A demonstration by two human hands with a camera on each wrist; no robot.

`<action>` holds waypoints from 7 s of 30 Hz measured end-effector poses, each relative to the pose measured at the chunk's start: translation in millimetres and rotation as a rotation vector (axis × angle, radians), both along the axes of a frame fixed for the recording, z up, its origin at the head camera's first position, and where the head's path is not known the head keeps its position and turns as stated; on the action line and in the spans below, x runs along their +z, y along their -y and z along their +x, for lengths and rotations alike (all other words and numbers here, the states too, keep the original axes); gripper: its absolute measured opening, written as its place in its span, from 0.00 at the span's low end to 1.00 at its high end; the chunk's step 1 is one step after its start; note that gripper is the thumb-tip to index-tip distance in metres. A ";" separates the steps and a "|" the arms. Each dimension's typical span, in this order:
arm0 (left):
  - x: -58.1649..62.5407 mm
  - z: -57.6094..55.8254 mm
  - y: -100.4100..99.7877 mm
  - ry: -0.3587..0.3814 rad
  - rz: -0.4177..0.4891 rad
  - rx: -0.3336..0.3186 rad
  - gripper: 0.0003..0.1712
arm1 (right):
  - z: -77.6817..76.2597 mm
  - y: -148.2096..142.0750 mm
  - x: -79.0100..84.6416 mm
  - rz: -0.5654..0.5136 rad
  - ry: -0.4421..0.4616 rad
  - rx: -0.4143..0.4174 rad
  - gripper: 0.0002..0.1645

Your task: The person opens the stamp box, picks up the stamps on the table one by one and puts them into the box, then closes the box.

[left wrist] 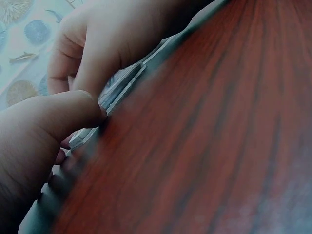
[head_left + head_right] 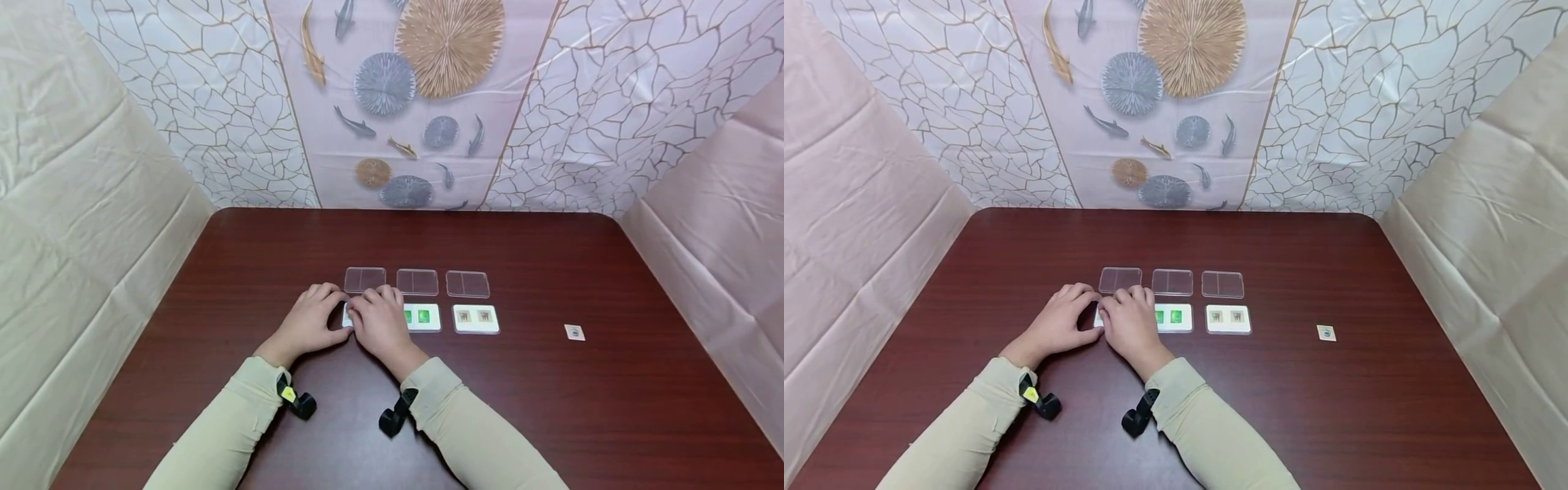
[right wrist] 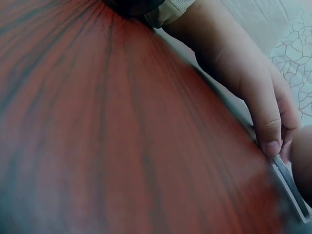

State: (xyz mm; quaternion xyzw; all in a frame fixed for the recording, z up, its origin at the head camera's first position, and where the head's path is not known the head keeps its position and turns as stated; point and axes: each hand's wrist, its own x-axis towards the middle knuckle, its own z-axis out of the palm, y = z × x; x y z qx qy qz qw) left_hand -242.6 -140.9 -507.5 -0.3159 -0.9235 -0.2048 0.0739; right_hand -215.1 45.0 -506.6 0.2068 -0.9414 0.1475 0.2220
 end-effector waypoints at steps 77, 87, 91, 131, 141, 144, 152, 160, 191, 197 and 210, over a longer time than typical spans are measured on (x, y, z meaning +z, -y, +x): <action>-1.0 1.8 -3.3 0.005 -0.009 0.020 0.31 | 82.2 -361.4 8.7 -0.115 0.114 -0.246 0.07; -5.1 -0.4 -2.9 0.011 -0.010 0.021 0.32 | 81.3 -357.0 5.9 -0.121 0.122 -0.295 0.05; -4.5 -0.7 -2.7 0.019 -0.016 0.023 0.31 | 80.2 -353.6 4.6 -0.191 0.133 -0.326 0.08; -4.2 -1.5 -1.2 0.007 -0.007 0.014 0.32 | 17.5 -205.1 1.8 -0.682 -0.030 -0.222 0.10; -4.2 -0.6 -2.3 -0.029 0.016 0.008 0.32 | 4.1 -166.1 -2.5 -0.674 -0.122 -0.119 0.09; -4.2 -0.6 -2.3 -0.025 0.007 0.011 0.32 | 2.1 -153.2 -3.2 -0.663 -0.130 -0.083 0.09; -4.2 -0.4 -1.6 -0.017 0.003 0.011 0.32 | -1.2 -121.4 -3.8 -0.604 -0.123 -0.010 0.07; -3.3 -1.1 -1.5 0.015 -0.003 0.020 0.31 | -0.4 -96.4 -1.3 -0.580 -0.100 0.023 0.06; -4.5 -2.8 -0.3 0.016 -0.006 0.013 0.31 | 4.6 -34.5 0.2 -0.164 0.020 -0.056 0.09; -3.5 -2.0 -0.3 -0.001 0.002 0.007 0.31 | 4.8 -31.1 -0.4 -0.073 -0.023 -0.093 0.03; -3.6 -2.1 -0.5 0.017 -0.012 0.015 0.31 | 6.2 -30.1 1.3 -0.021 -0.010 -0.056 0.06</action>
